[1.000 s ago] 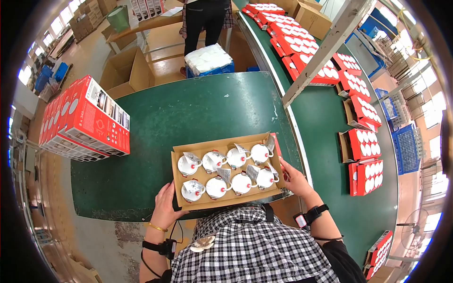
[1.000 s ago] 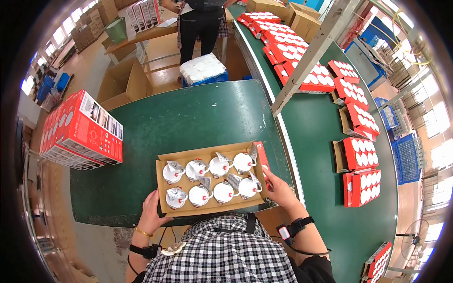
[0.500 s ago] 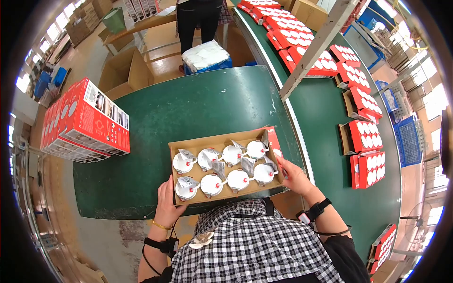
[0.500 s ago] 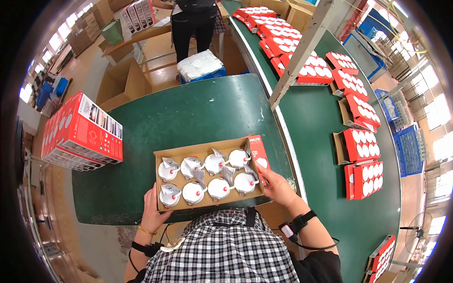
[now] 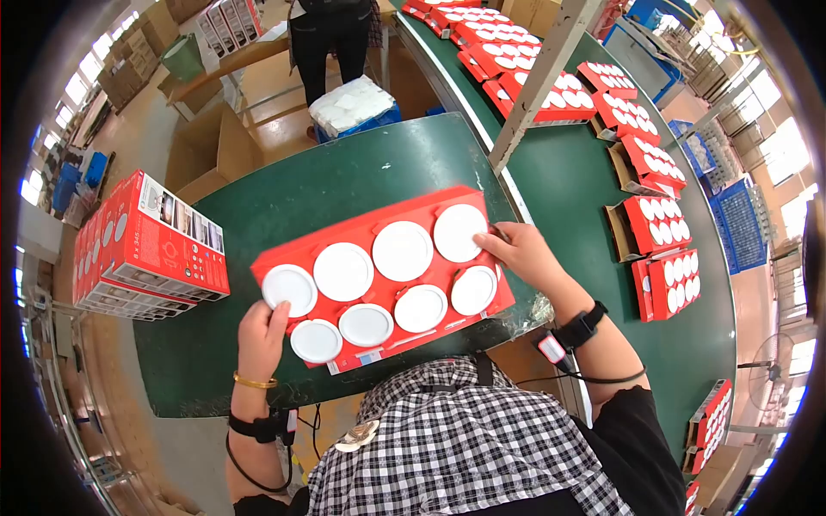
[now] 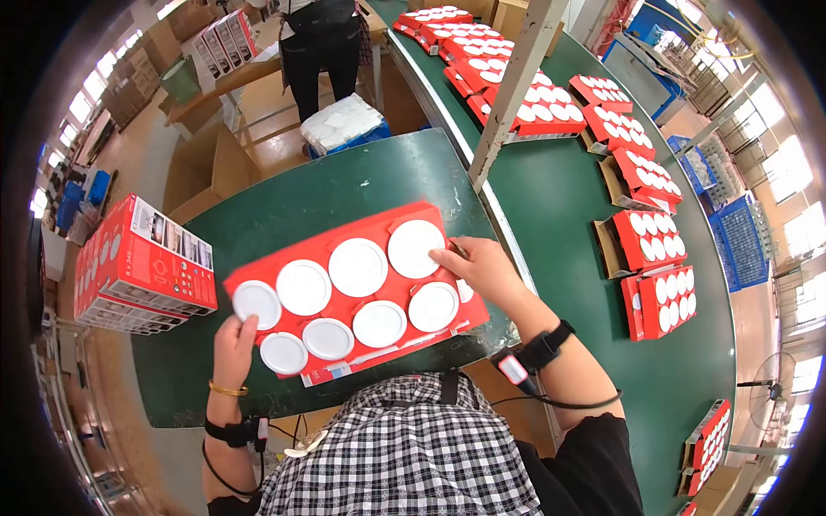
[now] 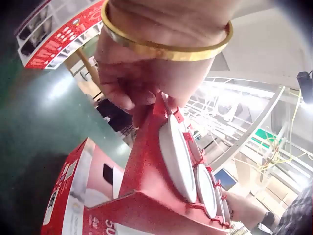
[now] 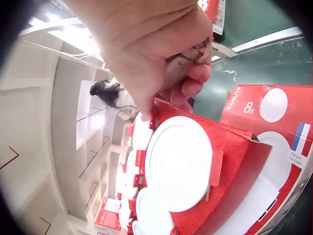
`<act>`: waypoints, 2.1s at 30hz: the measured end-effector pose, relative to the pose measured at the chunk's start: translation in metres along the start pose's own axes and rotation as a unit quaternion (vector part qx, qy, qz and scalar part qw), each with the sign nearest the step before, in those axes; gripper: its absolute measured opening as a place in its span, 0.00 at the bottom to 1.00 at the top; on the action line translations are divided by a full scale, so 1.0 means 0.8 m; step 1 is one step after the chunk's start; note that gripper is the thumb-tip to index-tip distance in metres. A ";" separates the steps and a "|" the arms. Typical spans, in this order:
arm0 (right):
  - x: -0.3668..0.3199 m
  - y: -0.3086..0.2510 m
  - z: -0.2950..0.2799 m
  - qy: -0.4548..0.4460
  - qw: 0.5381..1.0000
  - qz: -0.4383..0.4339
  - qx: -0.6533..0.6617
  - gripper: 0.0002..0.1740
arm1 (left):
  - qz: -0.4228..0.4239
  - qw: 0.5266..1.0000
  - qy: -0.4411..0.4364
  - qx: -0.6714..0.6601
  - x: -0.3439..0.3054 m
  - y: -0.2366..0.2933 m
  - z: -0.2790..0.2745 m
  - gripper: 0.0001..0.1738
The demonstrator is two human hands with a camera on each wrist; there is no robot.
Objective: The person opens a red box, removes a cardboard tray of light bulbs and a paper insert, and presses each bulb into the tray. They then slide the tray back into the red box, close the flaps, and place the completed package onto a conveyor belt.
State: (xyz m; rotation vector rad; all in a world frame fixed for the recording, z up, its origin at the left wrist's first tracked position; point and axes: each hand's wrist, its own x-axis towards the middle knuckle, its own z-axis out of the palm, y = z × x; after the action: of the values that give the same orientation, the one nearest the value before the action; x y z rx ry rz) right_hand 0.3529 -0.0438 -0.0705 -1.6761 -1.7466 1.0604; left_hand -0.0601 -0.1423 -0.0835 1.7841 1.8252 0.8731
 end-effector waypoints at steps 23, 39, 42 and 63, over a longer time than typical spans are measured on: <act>-0.014 0.190 0.091 -0.017 0.985 0.165 0.058 0.36 | -0.312 0.801 -0.161 -0.485 -0.071 -0.065 0.085 0.35; -0.321 0.337 -0.086 0.186 0.895 0.268 0.304 0.36 | 0.030 0.884 -0.465 -0.044 -0.029 0.133 0.278 0.45; -0.429 0.401 -0.117 0.271 0.848 0.293 0.350 0.31 | -0.172 0.742 -0.532 -0.369 -0.046 0.188 0.398 0.35; -0.668 0.498 -0.025 0.681 0.291 0.248 0.625 0.09 | 0.063 0.723 -0.647 -0.235 -0.221 0.587 0.752 0.35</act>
State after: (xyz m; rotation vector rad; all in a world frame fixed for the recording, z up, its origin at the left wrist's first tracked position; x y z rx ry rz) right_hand 0.6715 -0.5862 -0.2919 -0.9631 0.8103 0.3350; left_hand 0.7069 -0.2529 -0.1981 1.4608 0.4876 -0.0453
